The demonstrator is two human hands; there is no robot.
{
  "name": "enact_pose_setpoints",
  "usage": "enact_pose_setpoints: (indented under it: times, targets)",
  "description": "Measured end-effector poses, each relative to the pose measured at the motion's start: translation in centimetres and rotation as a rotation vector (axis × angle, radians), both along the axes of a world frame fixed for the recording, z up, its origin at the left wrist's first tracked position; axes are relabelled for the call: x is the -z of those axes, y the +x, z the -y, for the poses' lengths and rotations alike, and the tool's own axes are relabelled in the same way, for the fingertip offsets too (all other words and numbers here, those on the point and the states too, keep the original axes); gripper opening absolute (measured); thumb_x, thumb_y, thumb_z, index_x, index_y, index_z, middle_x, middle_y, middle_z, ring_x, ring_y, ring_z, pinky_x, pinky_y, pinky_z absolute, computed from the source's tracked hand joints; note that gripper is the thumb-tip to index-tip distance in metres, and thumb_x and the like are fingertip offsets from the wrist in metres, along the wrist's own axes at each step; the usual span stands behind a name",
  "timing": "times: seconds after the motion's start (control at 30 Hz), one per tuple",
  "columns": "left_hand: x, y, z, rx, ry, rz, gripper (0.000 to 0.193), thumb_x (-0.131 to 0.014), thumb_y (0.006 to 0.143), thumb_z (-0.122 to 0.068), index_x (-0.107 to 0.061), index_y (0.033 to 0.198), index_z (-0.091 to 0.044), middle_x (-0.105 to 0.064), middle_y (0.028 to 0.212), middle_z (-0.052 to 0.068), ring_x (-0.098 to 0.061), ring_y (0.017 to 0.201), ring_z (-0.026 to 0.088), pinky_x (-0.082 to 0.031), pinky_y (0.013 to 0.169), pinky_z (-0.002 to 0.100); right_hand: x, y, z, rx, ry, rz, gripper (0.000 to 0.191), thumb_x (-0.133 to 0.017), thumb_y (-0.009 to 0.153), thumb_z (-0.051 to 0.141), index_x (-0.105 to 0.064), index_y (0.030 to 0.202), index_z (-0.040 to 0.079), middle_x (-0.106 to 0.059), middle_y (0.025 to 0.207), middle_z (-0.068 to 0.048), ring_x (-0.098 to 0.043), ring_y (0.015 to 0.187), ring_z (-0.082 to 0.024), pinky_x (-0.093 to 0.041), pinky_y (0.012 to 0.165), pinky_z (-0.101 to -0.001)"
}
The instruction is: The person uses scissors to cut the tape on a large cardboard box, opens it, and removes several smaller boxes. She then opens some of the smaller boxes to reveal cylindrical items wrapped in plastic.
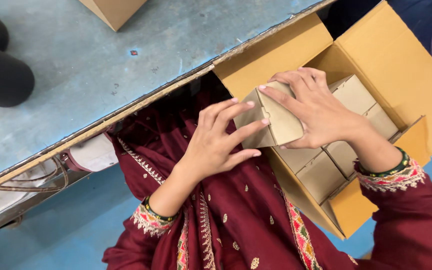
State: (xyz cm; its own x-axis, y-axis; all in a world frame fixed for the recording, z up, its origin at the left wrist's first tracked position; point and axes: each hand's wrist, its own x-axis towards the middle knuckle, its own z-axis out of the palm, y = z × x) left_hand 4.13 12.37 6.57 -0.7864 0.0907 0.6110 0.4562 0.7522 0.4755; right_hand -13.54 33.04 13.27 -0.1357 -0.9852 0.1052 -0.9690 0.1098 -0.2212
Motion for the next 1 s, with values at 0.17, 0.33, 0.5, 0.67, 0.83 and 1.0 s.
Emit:
enact_pose_setpoints:
  times: [0.17, 0.33, 0.5, 0.67, 0.83, 1.0]
  targets:
    - [1.8, -0.9, -1.2, -0.091, -0.069, 0.033, 0.058, -0.079, 0.088, -0.052, -0.063, 0.14, -0.033, -0.047, 0.151, 0.004, -0.042, 0.141, 0.032, -0.032, 0.116, 0.051, 0.3, 0.3, 0.1, 0.003, -0.027, 0.013, 0.115, -0.086, 0.054, 0.054, -0.043, 0.151, 0.01, -0.044, 0.14, -0.024, -0.039, 0.133, -0.044, -0.026, 0.111, -0.0623]
    - [4.0, -0.1, -2.0, -0.168, -0.009, 0.021, 0.055, -0.08, 0.087, -0.051, -0.063, 0.137, -0.032, -0.05, 0.152, 0.001, -0.043, 0.146, 0.031, -0.031, 0.118, 0.053, 0.0, 0.8, 0.6, -0.012, -0.019, 0.004, 0.111, -0.084, 0.055, 0.056, -0.044, 0.148, 0.011, -0.045, 0.141, -0.024, -0.04, 0.133, -0.044, -0.026, 0.11, -0.0625]
    - [5.6, 0.9, -2.5, -0.249, -0.007, -0.001, 0.055, -0.082, 0.085, -0.051, -0.064, 0.134, -0.033, -0.055, 0.148, -0.003, -0.044, 0.148, 0.028, -0.028, 0.12, 0.052, -0.2, 1.8, 1.1, -0.015, -0.007, 0.004, 0.11, -0.083, 0.057, 0.059, -0.046, 0.149, 0.012, -0.045, 0.14, -0.023, -0.041, 0.134, -0.042, -0.025, 0.112, -0.0627]
    - [6.7, 1.3, -2.7, -0.33, 0.0, -0.077, 0.054, -0.083, 0.083, -0.054, -0.064, 0.128, -0.032, -0.06, 0.14, -0.005, -0.046, 0.146, 0.026, -0.024, 0.119, 0.051, -0.5, 2.5, 1.7, -0.037, -0.005, -0.014, 0.108, -0.083, 0.057, 0.061, -0.048, 0.146, 0.013, -0.046, 0.14, -0.022, -0.041, 0.135, -0.04, -0.025, 0.111, -0.0626]
    - [6.3, 1.8, -2.1, -0.233, 0.163, -0.094, 0.051, -0.084, 0.08, -0.052, -0.064, 0.121, -0.028, -0.063, 0.132, -0.005, -0.051, 0.142, 0.024, -0.024, 0.117, 0.049, -0.7, 3.2, 2.0, -0.069, -0.002, -0.023, 0.106, -0.084, 0.056, 0.058, -0.049, 0.145, 0.012, -0.049, 0.142, -0.018, -0.042, 0.135, -0.037, -0.025, 0.112, -0.0623]
    - [4.1, 1.7, -1.5, -0.206, 0.235, 0.027, 0.044, -0.084, 0.085, -0.041, -0.068, 0.119, -0.018, -0.067, 0.122, -0.006, -0.061, 0.133, 0.019, -0.029, 0.115, 0.048, -0.9, 3.1, 2.1, -0.061, 0.018, -0.018, 0.11, -0.085, 0.052, 0.056, -0.048, 0.145, 0.011, -0.049, 0.14, -0.018, -0.043, 0.135, -0.036, -0.026, 0.111, -0.0618]
